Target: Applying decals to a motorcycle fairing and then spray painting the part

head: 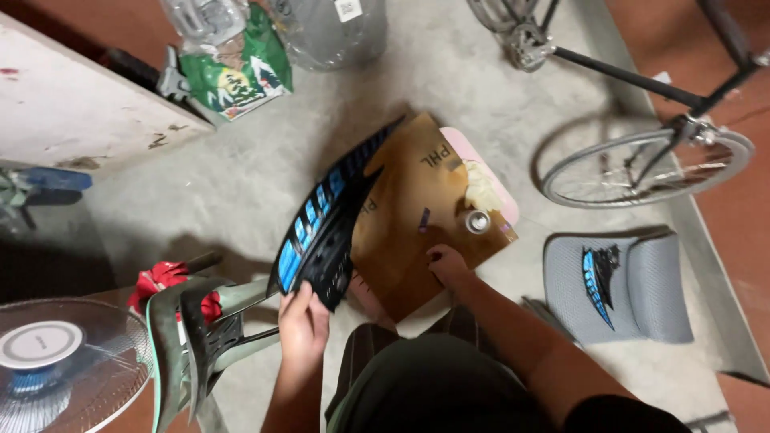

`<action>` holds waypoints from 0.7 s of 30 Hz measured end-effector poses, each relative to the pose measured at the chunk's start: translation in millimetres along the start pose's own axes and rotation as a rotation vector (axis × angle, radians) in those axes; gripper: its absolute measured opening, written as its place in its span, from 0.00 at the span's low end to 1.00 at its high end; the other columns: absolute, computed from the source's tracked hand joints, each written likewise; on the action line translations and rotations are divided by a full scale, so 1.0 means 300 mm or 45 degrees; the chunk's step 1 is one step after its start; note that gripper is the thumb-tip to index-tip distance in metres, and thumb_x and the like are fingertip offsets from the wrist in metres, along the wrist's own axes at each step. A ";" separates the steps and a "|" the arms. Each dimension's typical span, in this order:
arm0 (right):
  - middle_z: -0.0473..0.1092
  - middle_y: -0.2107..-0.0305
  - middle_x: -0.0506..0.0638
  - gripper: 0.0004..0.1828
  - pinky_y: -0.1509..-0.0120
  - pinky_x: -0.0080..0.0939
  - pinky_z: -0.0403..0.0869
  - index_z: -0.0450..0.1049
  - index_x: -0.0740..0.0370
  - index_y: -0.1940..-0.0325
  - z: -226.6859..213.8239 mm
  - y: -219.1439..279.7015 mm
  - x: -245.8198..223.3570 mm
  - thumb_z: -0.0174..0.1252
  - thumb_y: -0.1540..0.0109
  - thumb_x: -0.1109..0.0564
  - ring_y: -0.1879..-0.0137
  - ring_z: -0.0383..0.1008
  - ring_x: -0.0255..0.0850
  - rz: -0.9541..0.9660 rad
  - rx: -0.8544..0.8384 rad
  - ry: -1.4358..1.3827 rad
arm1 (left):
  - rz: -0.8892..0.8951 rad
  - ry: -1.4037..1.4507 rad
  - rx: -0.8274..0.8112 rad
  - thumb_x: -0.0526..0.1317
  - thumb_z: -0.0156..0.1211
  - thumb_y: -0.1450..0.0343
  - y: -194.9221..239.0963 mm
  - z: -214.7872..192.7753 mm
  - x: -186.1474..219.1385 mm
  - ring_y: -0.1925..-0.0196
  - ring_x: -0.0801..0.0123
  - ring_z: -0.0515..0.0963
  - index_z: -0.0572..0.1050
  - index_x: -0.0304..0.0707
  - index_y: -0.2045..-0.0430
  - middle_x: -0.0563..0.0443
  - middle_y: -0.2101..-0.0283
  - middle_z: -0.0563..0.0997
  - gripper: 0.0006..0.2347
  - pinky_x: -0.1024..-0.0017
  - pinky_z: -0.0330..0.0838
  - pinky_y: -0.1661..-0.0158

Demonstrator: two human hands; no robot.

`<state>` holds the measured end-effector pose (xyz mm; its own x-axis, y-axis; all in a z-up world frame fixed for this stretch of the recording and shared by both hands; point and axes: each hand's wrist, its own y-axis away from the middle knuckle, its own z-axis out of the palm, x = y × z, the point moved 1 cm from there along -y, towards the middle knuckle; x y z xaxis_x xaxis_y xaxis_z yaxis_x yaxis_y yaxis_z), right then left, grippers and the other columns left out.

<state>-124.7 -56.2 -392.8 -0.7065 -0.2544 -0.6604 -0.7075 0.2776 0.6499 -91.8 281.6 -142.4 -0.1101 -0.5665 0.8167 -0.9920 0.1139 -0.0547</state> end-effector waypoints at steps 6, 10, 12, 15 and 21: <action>0.75 0.51 0.55 0.24 0.36 0.49 0.70 0.80 0.55 0.52 0.089 -0.261 -0.029 0.51 0.50 0.62 0.43 0.74 0.52 -0.167 0.096 0.185 | -0.352 0.112 0.157 0.35 0.50 0.25 0.149 -0.047 0.011 0.45 0.65 0.78 0.75 0.23 0.50 0.39 0.48 0.77 0.13 0.74 0.68 0.41; 0.74 0.47 0.55 0.25 0.39 0.50 0.71 0.77 0.51 0.46 0.047 -0.272 -0.179 0.48 0.46 0.60 0.41 0.72 0.52 0.048 0.103 0.014 | -1.120 0.839 0.490 0.30 0.55 0.28 0.083 -0.075 0.192 0.45 0.59 0.80 0.75 0.21 0.48 0.35 0.49 0.82 0.15 0.70 0.70 0.41; 0.74 0.46 0.53 0.27 0.54 0.47 0.75 0.77 0.45 0.42 0.016 -0.258 -0.237 0.45 0.42 0.60 0.50 0.76 0.50 0.173 0.129 -0.104 | -1.178 1.092 0.545 0.29 0.54 0.31 0.078 -0.074 0.201 0.39 0.50 0.77 0.71 0.24 0.43 0.31 0.44 0.78 0.20 0.62 0.67 0.36; 0.75 0.46 0.44 0.24 0.48 0.40 0.75 0.79 0.44 0.45 0.019 -0.255 -0.209 0.49 0.43 0.59 0.46 0.75 0.43 0.053 0.186 -0.160 | -1.223 1.159 0.559 0.29 0.56 0.32 0.050 -0.067 0.220 0.40 0.47 0.77 0.71 0.24 0.43 0.30 0.44 0.78 0.21 0.57 0.68 0.37; 0.77 0.54 0.50 0.32 0.45 0.40 0.71 0.80 0.53 0.52 -0.079 0.051 -0.319 0.59 0.45 0.27 0.46 0.76 0.44 0.299 0.178 -0.121 | -1.046 1.307 0.457 0.28 0.57 0.32 0.002 -0.010 0.113 0.40 0.54 0.77 0.73 0.25 0.45 0.34 0.45 0.79 0.18 0.66 0.68 0.35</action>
<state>-68.4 -49.4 -310.6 -0.8413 -0.0821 -0.5343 -0.5105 0.4456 0.7354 -95.9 264.7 -113.1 0.4538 0.5068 0.7329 -0.7270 -0.2650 0.6335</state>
